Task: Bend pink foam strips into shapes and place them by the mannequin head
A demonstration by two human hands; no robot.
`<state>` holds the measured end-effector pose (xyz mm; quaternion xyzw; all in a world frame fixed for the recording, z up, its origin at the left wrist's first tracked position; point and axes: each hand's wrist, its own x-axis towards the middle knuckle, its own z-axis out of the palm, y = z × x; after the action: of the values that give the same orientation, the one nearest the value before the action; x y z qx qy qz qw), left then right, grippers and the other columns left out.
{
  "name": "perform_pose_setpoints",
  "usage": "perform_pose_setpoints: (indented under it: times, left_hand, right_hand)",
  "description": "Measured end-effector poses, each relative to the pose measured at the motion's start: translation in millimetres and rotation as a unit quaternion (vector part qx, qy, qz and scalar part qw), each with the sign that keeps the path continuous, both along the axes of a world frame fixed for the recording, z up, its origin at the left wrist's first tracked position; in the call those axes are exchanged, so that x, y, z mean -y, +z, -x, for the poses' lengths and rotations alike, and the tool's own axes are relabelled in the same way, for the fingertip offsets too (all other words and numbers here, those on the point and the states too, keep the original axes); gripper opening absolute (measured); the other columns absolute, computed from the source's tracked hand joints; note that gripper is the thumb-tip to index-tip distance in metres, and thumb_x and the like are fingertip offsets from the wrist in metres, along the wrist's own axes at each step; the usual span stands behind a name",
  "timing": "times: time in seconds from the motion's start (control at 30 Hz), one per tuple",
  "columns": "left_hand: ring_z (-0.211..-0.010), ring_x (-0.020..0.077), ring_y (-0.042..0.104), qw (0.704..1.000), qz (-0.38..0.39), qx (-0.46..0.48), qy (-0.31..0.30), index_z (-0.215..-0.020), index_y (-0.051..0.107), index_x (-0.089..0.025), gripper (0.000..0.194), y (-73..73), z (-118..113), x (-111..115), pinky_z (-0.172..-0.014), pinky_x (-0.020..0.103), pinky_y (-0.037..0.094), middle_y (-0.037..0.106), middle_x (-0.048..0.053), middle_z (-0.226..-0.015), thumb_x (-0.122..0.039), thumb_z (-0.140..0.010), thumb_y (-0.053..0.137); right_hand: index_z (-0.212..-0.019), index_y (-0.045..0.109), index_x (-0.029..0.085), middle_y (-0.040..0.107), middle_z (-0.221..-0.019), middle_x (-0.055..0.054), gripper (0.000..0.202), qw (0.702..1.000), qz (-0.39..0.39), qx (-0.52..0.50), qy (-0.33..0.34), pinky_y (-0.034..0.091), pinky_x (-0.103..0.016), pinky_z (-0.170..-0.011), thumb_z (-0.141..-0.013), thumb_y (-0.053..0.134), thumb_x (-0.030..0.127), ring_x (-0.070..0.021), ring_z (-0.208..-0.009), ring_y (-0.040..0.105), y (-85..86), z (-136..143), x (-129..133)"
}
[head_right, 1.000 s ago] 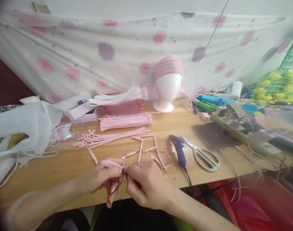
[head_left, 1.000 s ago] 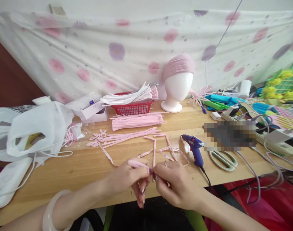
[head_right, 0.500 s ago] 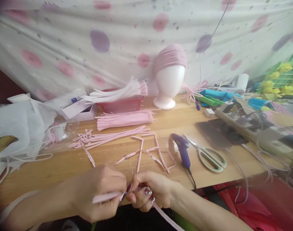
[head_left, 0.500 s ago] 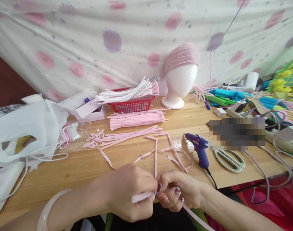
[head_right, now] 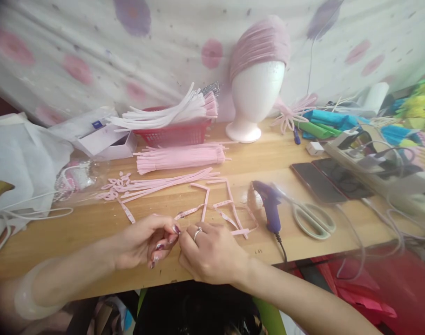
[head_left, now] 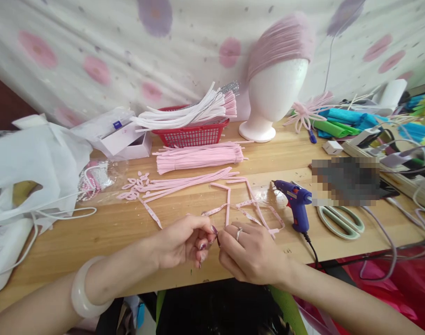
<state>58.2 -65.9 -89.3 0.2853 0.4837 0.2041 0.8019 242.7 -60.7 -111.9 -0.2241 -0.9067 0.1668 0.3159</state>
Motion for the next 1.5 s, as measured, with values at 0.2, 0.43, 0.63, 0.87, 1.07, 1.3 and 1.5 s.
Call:
perform_pose_setpoints:
  times: [0.2,0.43,0.63,0.87,1.07,1.3,1.5]
  left_hand:
    - [-0.051,0.0114,0.058,0.914,-0.370,-0.104,-0.133,-0.075,0.058,-0.017,0.008,-0.1,13.6,2.1,-0.051,0.021,0.045,0.060,-0.001,-0.059,-0.024,-0.079,0.058]
    - [-0.051,0.0126,0.045,0.579,-0.740,-0.240,-0.243,-0.070,0.053,-0.020,0.016,8.8,15.8,1.1,-0.050,0.026,0.033,0.056,0.000,-0.059,-0.009,-0.079,0.045]
    - [-0.047,0.0129,0.038,0.590,-0.712,-0.261,-0.278,-0.063,0.037,-0.024,0.019,14.1,12.0,0.9,-0.047,0.028,0.028,0.048,-0.003,-0.054,-0.010,-0.072,0.047]
    - [-0.048,0.0115,0.034,0.679,-0.661,-0.199,-0.250,-0.062,0.031,-0.023,0.022,6.1,11.5,-4.5,-0.048,0.027,0.027,0.042,-0.003,-0.053,-0.012,-0.078,0.041]
    - [-0.040,0.0094,0.039,0.873,-0.442,-0.142,-0.148,-0.055,0.039,-0.022,0.029,-6.2,4.9,-3.2,-0.044,0.024,0.031,0.039,-0.005,-0.044,-0.023,-0.083,0.044]
    - [-0.035,0.0123,0.052,0.970,-0.209,0.004,-0.121,-0.062,0.051,-0.019,0.023,-1.5,4.7,-4.0,-0.040,0.023,0.042,0.044,-0.006,-0.043,-0.030,-0.082,0.047]
    - [-0.056,0.0088,0.049,0.772,-0.583,-0.152,-0.204,-0.082,0.059,-0.018,0.003,18.0,17.1,-6.5,-0.054,0.020,0.038,0.062,-0.002,-0.068,-0.017,-0.080,0.057]
  right_hand:
    - [-0.063,0.058,0.014,0.042,-0.050,0.004,0.023,0.816,0.567,-0.093,0.056,0.027,-0.020,-0.045,-0.082,0.049,0.024,-0.0078,-0.045,0.034,7.6,-5.1,-13.2]
    - [-0.059,0.057,0.014,0.024,-0.036,0.013,0.012,0.407,0.887,-0.111,0.186,0.012,-0.014,-0.028,-0.067,0.055,0.022,-0.0034,-0.033,0.007,-9.0,-5.1,-23.2]
    - [-0.063,0.059,0.011,0.029,-0.036,0.012,0.015,0.328,0.909,-0.101,0.237,0.016,-0.011,-0.026,-0.073,0.055,0.021,-0.0031,-0.031,0.010,-17.8,-1.4,-27.6]
    - [-0.061,0.059,0.014,0.030,-0.040,0.011,0.018,0.617,0.769,-0.117,0.120,0.019,-0.018,-0.035,-0.076,0.052,0.023,-0.0050,-0.035,0.019,-4.6,-4.7,-19.6]
    - [-0.062,0.046,0.020,0.035,-0.056,0.004,0.023,0.997,0.074,-0.014,0.019,0.023,-0.028,-0.049,-0.082,0.045,0.010,-0.0118,-0.050,0.027,-6.2,-6.3,-5.3]
    - [-0.069,0.056,0.018,0.045,-0.056,0.002,0.022,0.988,0.140,-0.051,0.035,0.029,-0.026,-0.049,-0.086,0.044,0.011,-0.0120,-0.049,0.037,1.2,-11.3,-8.4]
    - [-0.062,0.060,0.014,0.033,-0.036,0.010,0.017,0.563,0.797,-0.178,0.127,0.019,-0.016,-0.031,-0.075,0.057,0.024,-0.0042,-0.030,0.019,4.6,-9.7,-12.4]
